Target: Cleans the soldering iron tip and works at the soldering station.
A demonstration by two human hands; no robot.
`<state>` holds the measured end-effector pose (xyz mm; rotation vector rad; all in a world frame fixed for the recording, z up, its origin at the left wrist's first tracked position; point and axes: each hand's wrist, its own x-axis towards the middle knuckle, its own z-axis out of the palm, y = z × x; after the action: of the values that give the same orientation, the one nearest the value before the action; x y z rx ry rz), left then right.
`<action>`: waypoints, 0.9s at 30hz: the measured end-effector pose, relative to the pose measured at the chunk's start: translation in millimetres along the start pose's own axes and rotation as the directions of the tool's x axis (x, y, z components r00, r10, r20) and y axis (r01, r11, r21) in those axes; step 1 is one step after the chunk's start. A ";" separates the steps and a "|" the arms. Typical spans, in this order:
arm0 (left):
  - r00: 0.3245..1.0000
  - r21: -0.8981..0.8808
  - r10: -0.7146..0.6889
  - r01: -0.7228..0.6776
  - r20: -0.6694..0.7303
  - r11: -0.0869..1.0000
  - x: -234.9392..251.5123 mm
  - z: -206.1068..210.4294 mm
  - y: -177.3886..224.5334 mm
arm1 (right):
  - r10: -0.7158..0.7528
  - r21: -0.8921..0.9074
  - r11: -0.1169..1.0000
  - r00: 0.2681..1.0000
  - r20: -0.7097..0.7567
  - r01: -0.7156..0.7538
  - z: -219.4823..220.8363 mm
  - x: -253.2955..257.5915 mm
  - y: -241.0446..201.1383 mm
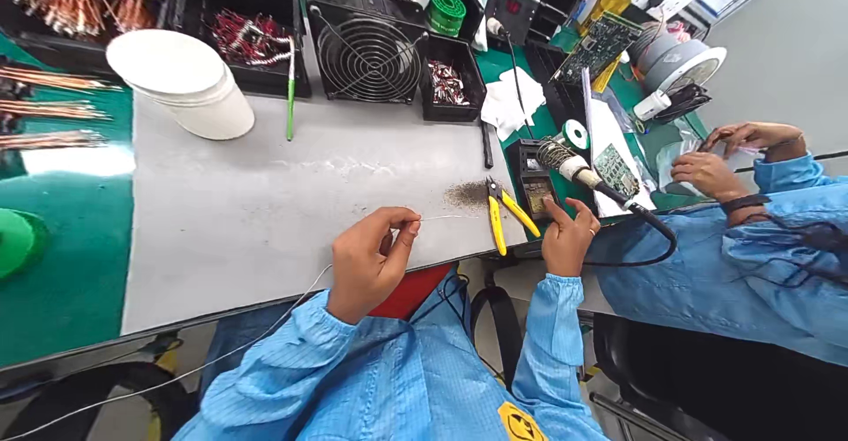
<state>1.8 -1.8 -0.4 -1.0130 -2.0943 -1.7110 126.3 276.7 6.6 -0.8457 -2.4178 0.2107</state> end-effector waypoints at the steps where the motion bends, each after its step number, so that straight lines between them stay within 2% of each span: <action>1: 1.000 -0.001 0.001 -0.001 -0.003 1.000 0.1 -0.2 -0.3 | -0.015 0.008 1.000 1.000 -0.012 0.015 -1.7 -1.2 -1.0; 5: 1.000 0.011 -0.005 0.005 0.009 1.000 0.0 -0.3 -0.7 | -0.038 0.016 0.999 0.996 -0.077 0.039 -5.3 5.0 1.8; 17: 1.000 0.026 -0.019 0.018 0.012 1.000 -0.8 -0.9 -1.6 | 0.039 0.029 0.999 0.999 -0.005 -0.039 -2.9 23.1 0.0; 22: 0.999 0.037 -0.012 0.011 0.032 0.999 -0.4 -3.0 -0.6 | 0.078 0.112 0.990 0.992 0.100 -0.089 1.6 26.3 4.3; 27: 0.999 0.022 0.001 -0.002 0.040 1.000 0.4 -4.0 -0.4 | -0.015 0.235 0.972 0.999 -0.036 0.023 -35.2 6.8 -0.9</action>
<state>0.4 -5.5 0.6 -1.0500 -2.1320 -1.6763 141.1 278.9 39.1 -0.7121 -2.3108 0.4617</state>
